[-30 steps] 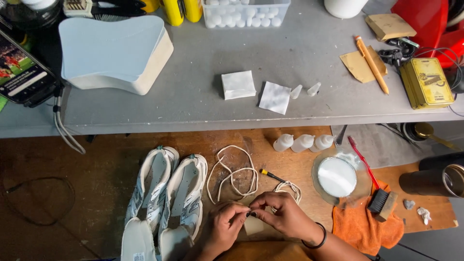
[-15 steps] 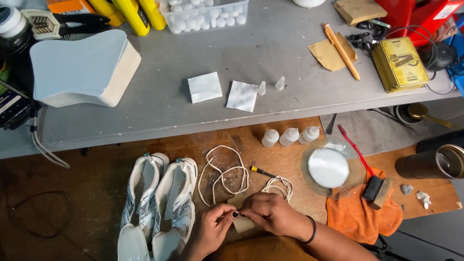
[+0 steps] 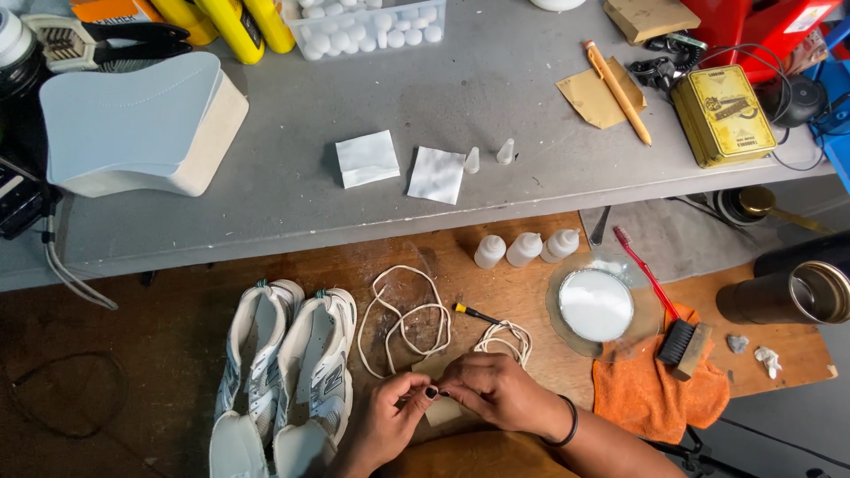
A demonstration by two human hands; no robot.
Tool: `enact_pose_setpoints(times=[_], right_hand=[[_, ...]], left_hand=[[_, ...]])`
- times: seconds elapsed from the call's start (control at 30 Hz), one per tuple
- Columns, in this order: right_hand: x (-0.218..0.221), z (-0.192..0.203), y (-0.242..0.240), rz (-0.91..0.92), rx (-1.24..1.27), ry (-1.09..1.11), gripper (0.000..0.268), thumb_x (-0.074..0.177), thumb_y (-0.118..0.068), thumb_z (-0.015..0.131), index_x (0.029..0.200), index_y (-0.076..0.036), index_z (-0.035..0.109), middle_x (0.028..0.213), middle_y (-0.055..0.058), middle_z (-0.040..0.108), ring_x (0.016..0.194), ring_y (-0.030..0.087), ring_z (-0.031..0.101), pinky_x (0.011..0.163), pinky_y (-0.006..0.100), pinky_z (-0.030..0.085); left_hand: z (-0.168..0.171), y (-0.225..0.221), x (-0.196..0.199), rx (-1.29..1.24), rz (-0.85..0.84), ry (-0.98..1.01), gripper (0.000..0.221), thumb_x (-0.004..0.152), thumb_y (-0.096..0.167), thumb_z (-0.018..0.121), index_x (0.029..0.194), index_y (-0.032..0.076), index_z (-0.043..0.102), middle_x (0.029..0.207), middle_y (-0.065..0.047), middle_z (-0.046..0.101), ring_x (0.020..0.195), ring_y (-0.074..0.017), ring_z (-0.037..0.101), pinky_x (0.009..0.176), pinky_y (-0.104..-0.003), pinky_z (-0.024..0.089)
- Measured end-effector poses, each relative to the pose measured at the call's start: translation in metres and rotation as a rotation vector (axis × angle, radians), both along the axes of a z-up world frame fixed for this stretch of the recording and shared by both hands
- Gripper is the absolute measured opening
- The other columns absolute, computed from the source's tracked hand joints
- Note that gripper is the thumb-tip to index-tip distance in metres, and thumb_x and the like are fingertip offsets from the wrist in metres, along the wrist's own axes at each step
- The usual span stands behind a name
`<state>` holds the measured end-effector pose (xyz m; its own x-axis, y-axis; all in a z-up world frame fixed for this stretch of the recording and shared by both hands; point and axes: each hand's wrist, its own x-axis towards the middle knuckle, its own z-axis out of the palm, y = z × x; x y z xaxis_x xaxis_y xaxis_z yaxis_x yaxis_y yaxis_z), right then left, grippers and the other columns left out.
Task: Preparing shoe laces by taping the ends and then using templates to modify or repair white sneakers at a workbench.
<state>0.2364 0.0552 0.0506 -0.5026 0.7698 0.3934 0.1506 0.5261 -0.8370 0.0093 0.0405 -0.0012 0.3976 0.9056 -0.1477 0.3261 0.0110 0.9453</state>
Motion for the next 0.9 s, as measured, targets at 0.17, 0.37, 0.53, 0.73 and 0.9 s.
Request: enact_pose_setpoints(times=[0.17,0.37,0.53,0.73,0.9], right_hand=[[-0.003,0.009,0.001,0.019,-0.056,-0.009,0.013,0.099,-0.008,0.065,0.103,0.002,0.072,0.093,0.014,0.073,0.081,0.028,0.074,0.071,0.034,0.060],[-0.006,-0.004,-0.003,-0.062,-0.244,0.001,0.012,0.094,-0.013,0.073,0.102,-0.005,0.077,0.093,0.008,0.080,0.084,0.020,0.078,0.074,0.030,0.064],[-0.006,-0.004,-0.007,-0.093,-0.236,-0.024,0.011,0.094,-0.012,0.071,0.101,-0.005,0.076,0.092,0.008,0.079,0.083,0.020,0.078,0.073,0.030,0.063],[-0.005,-0.006,-0.012,-0.084,-0.296,-0.040,0.011,0.097,-0.015,0.069,0.101,-0.008,0.076,0.091,0.004,0.079,0.080,0.017,0.074,0.072,0.028,0.057],[-0.005,-0.018,-0.016,-0.113,-0.592,0.004,0.017,0.095,-0.018,0.070,0.097,-0.003,0.079,0.079,0.005,0.077,0.068,0.011,0.070,0.063,0.024,0.058]], left_hand=[[-0.006,0.000,-0.001,0.160,-0.010,-0.054,0.015,0.096,0.024,0.070,0.091,0.010,0.074,0.081,0.000,0.079,0.072,-0.0112,0.074,0.060,-0.026,0.056],[-0.003,-0.004,0.001,0.240,0.058,-0.040,0.011,0.095,0.019,0.071,0.095,0.008,0.073,0.086,-0.003,0.078,0.075,-0.0146,0.073,0.064,-0.029,0.056],[0.008,-0.006,0.003,0.331,0.090,0.045,0.009,0.092,0.015,0.072,0.098,0.009,0.074,0.091,-0.003,0.080,0.080,-0.0173,0.076,0.069,-0.030,0.059],[0.012,-0.007,0.002,0.363,0.059,0.038,0.009,0.090,0.010,0.073,0.099,0.008,0.072,0.091,-0.004,0.078,0.080,-0.0171,0.075,0.069,-0.029,0.059],[0.019,-0.005,0.008,0.701,0.032,0.009,0.011,0.088,0.002,0.073,0.094,0.005,0.064,0.085,-0.007,0.072,0.074,-0.0251,0.067,0.073,-0.037,0.053]])
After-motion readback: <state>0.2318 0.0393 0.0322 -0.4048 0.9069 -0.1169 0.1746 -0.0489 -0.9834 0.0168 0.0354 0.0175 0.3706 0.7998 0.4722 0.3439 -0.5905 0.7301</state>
